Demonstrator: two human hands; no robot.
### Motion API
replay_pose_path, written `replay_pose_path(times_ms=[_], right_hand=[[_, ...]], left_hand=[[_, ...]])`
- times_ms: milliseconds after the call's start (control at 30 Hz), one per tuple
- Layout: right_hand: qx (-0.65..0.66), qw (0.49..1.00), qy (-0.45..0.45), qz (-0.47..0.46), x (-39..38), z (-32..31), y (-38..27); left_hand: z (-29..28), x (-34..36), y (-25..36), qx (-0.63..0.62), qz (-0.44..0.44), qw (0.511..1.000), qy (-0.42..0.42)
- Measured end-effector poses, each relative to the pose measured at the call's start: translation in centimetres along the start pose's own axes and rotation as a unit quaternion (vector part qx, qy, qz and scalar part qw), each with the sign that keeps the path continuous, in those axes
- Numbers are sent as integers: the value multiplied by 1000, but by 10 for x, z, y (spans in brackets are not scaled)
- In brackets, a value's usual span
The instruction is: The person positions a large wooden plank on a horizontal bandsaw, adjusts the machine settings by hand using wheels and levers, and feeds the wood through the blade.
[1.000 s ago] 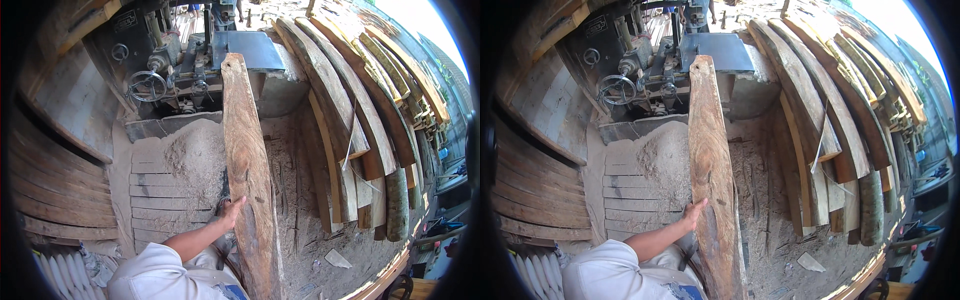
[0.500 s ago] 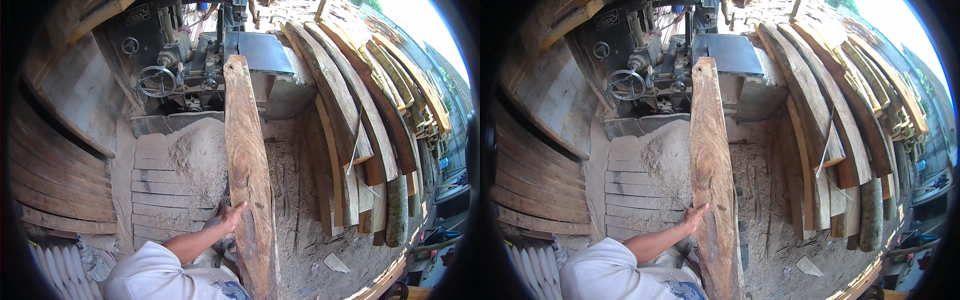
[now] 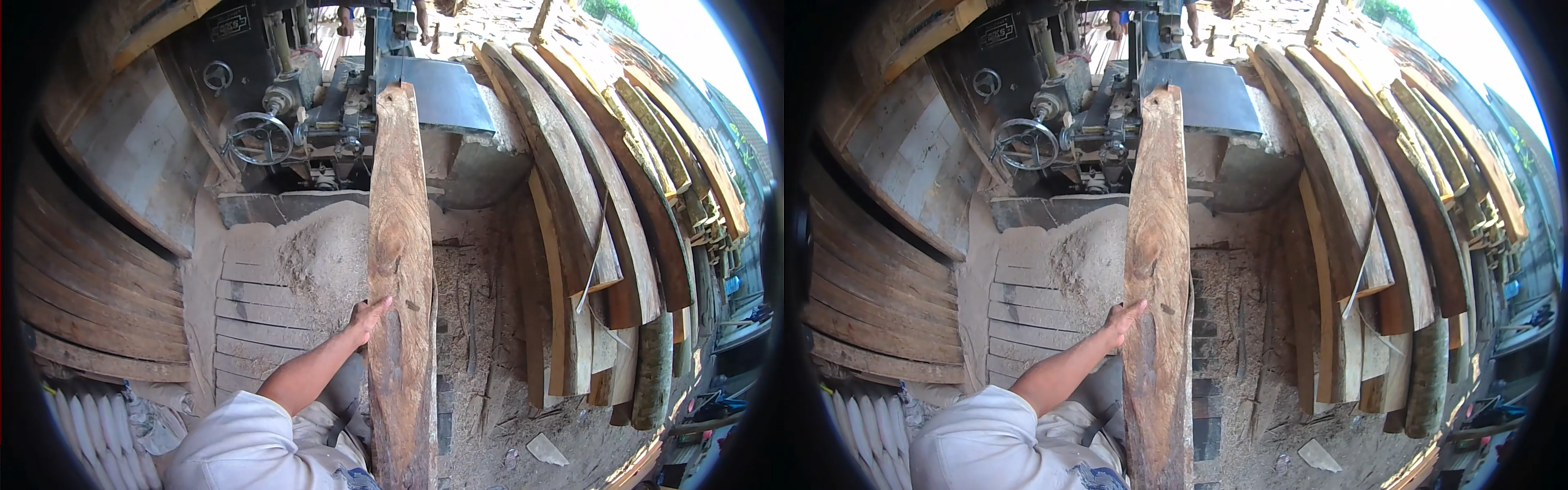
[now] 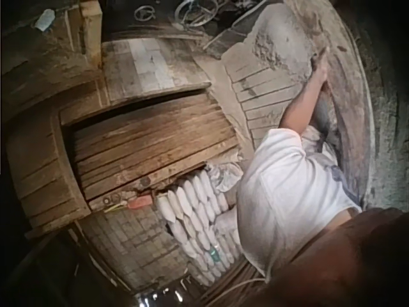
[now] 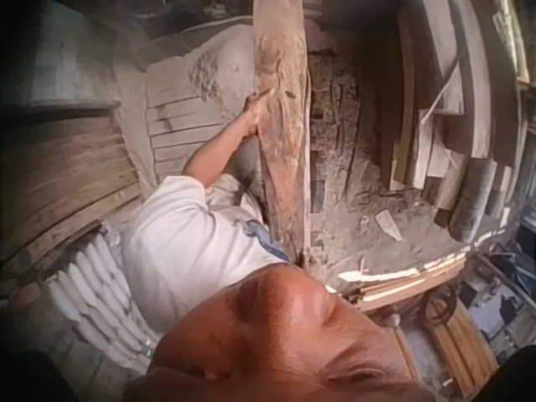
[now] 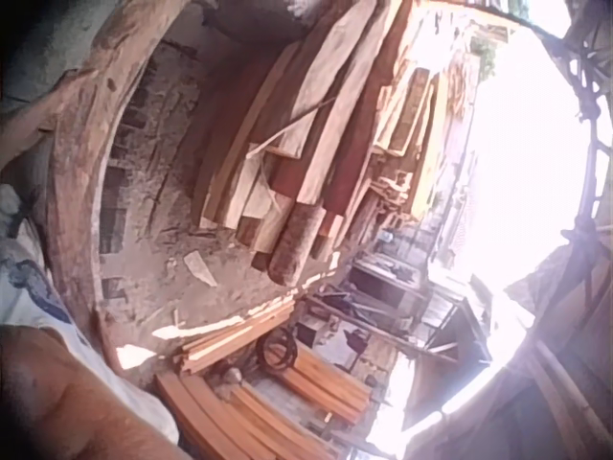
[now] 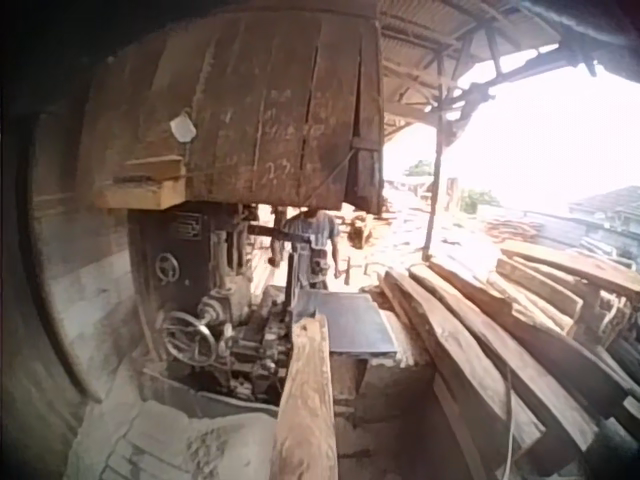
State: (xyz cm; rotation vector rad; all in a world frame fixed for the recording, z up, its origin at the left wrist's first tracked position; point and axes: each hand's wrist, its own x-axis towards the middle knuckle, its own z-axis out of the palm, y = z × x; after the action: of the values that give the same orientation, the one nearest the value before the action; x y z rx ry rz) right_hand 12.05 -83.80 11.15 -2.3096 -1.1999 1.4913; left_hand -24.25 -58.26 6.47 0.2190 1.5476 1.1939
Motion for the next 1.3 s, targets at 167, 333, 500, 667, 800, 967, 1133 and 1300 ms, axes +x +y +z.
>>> replay_pose_path(times_ms=[167, 333, 500, 667, 800, 967, 1133, 1300], right_hand=[[5, 1000, -4, 0, 57, 23, -59], [2, 999, 7, 39, 107, 47, -127], [-11, 997, 21, 78, 144, 67, -179], [-49, 997, 36, 39, 210, 100, -269], [-106, 991, 20, -73, 291, 140, -424], [-130, 976, -62, -164, 359, 155, -581], [-175, 923, -35, -340, 375, 150, -555], [45, 940, -82, -328, 442, 223, -620]], left_hand=[[-11, 103, 57, -50, -18, 998, -40], [-10, 208, 120, -33, -13, 993, -115], [-15, 260, 148, -148, 32, 982, -112], [-48, 204, 80, -190, -106, 960, -177], [-69, 98, -3, -6, -133, 941, -312], [-34, 128, 33, 166, -169, 955, -178], [-7, 269, 151, -2, -58, 998, -12], [-14, 356, 235, -236, -75, 969, 2]])
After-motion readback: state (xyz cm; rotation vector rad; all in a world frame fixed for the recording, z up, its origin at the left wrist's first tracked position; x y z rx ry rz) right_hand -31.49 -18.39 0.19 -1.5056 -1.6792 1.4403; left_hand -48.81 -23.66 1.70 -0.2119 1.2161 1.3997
